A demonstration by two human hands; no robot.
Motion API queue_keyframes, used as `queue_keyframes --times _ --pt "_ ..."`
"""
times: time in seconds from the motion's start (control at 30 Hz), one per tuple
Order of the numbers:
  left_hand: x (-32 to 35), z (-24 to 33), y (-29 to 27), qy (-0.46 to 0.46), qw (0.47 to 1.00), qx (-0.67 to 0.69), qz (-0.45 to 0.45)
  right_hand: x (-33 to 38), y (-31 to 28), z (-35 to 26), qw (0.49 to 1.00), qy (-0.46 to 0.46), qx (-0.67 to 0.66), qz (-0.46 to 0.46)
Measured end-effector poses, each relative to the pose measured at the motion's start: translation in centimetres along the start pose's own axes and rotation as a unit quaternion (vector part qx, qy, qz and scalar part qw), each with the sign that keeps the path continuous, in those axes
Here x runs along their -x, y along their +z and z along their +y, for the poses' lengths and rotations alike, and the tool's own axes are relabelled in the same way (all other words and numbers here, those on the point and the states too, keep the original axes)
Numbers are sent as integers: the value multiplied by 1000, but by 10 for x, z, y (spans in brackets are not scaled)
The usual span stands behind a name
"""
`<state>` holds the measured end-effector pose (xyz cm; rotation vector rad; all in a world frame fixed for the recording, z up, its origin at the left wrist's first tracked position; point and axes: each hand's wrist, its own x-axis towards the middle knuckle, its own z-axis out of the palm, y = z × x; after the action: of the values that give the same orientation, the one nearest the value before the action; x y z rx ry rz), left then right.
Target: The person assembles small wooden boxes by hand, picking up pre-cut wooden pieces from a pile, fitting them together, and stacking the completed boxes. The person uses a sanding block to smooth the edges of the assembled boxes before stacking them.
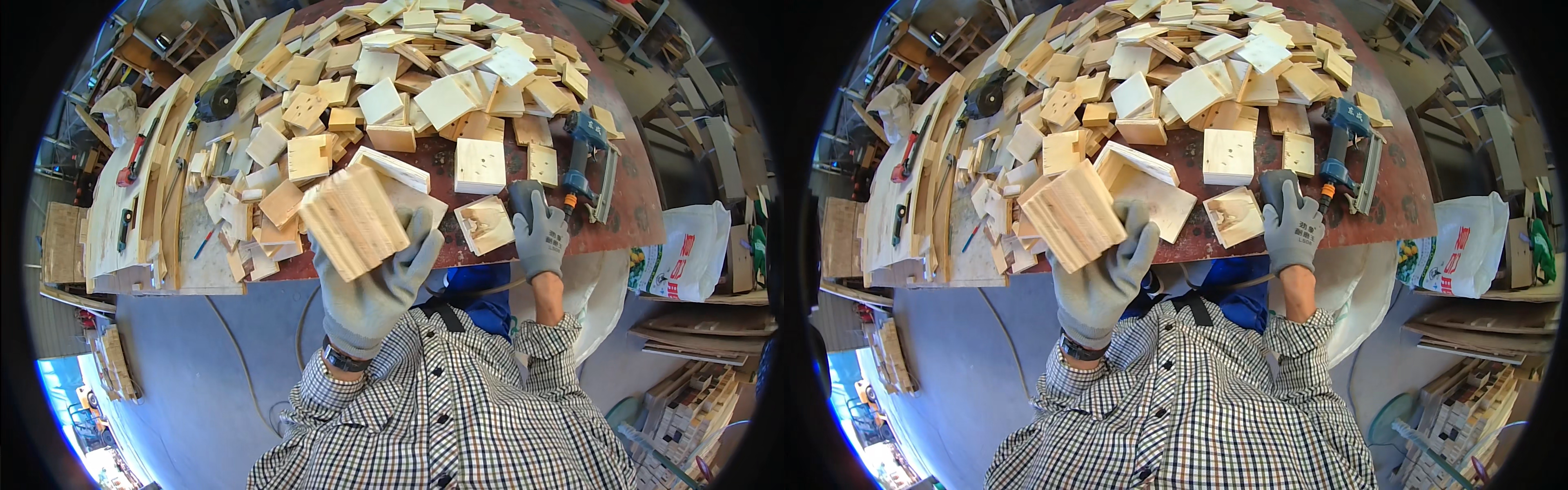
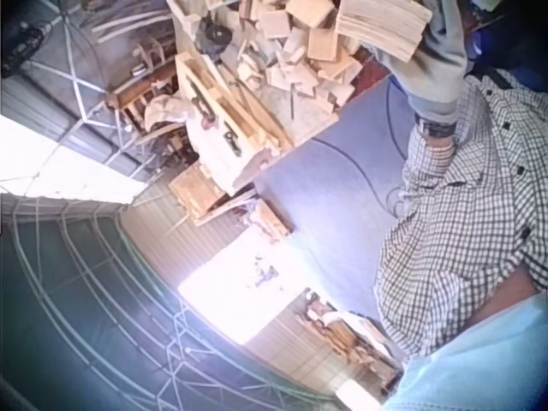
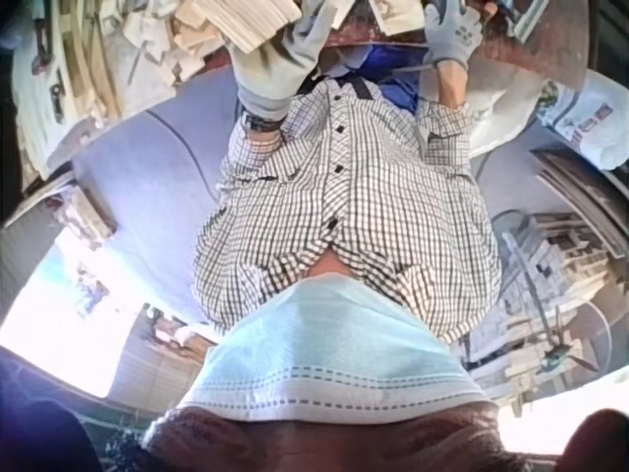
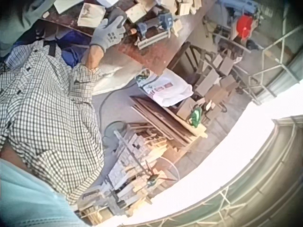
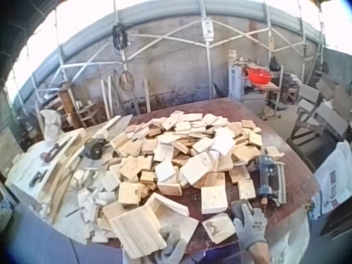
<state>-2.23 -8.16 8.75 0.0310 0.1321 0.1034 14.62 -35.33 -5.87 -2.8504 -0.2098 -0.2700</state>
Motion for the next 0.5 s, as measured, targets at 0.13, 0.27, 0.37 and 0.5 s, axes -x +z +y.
queue_keyframes --times 0.13,0.27,0.37,0.5 --pt "5 6 -11 60 984 -165 -18 0 -5 2 1000 -4 -5 -20" --pt "14 1 18 198 784 -588 -14 5 -2 5 1000 -23 8 -5" --pt "13 12 10 340 480 -808 -15 12 -23 -13 995 -63 29 77" --pt "10 15 14 379 333 -862 -47 23 -82 -66 921 -74 -382 -13"
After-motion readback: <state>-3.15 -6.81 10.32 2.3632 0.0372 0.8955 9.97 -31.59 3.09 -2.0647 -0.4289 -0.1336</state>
